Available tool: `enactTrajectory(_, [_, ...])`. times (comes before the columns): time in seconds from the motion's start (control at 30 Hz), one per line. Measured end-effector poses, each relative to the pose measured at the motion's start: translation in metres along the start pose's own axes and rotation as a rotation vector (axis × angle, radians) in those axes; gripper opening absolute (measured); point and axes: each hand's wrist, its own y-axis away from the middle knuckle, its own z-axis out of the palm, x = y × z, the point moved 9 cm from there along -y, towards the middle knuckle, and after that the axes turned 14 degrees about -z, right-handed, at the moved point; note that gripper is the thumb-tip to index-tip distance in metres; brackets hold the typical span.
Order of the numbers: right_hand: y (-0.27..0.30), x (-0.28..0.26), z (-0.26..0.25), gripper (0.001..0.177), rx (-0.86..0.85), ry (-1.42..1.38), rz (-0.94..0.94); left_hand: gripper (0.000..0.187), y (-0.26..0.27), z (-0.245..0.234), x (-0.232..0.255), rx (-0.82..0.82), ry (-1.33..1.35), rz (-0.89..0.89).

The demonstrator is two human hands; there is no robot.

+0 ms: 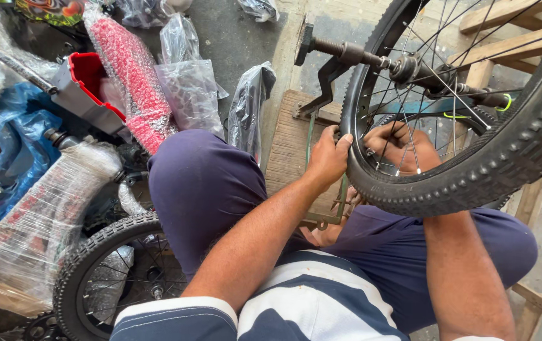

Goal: The person sits on the floor and uses pliers to adjust the spokes of a bicycle wheel mounted on a truing stand. They rotate the wheel and tighten or loosen individual spokes to align the rim.

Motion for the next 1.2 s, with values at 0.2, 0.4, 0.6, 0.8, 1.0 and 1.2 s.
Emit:
enactTrajectory(0.2, [0.006,0.002,-0.016,0.03,0.035,0.271,0.279,0.054,0.004,0.0,0.003,-0.03,0.015,-0.021])
enactTrajectory(0.4, [-0.006,0.038,-0.015,0.039,-0.142,-0.337,0.021,0.055,0.004,0.0,0.001,-0.016,-0.012,-0.029])
enactTrajectory(0.6, [-0.006,0.048,-0.018,0.029,-0.242,-0.329,0.004,0.055,0.004,0.0,0.003,-0.008,-0.009,-0.008])
enactTrajectory(0.8, [-0.013,0.052,-0.014,0.025,-0.348,-0.524,0.025,0.055,0.005,0.0,0.001,0.007,-0.031,-0.014])
enactTrajectory(1.0, [-0.004,0.034,-0.019,0.049,-0.185,-0.202,-0.013,0.056,0.005,0.0,0.005,0.011,-0.037,0.017])
enactTrajectory(1.2, [0.011,-0.003,-0.029,0.061,-0.098,0.91,0.042,0.056,0.007,0.0,0.001,0.011,-0.045,-0.002])
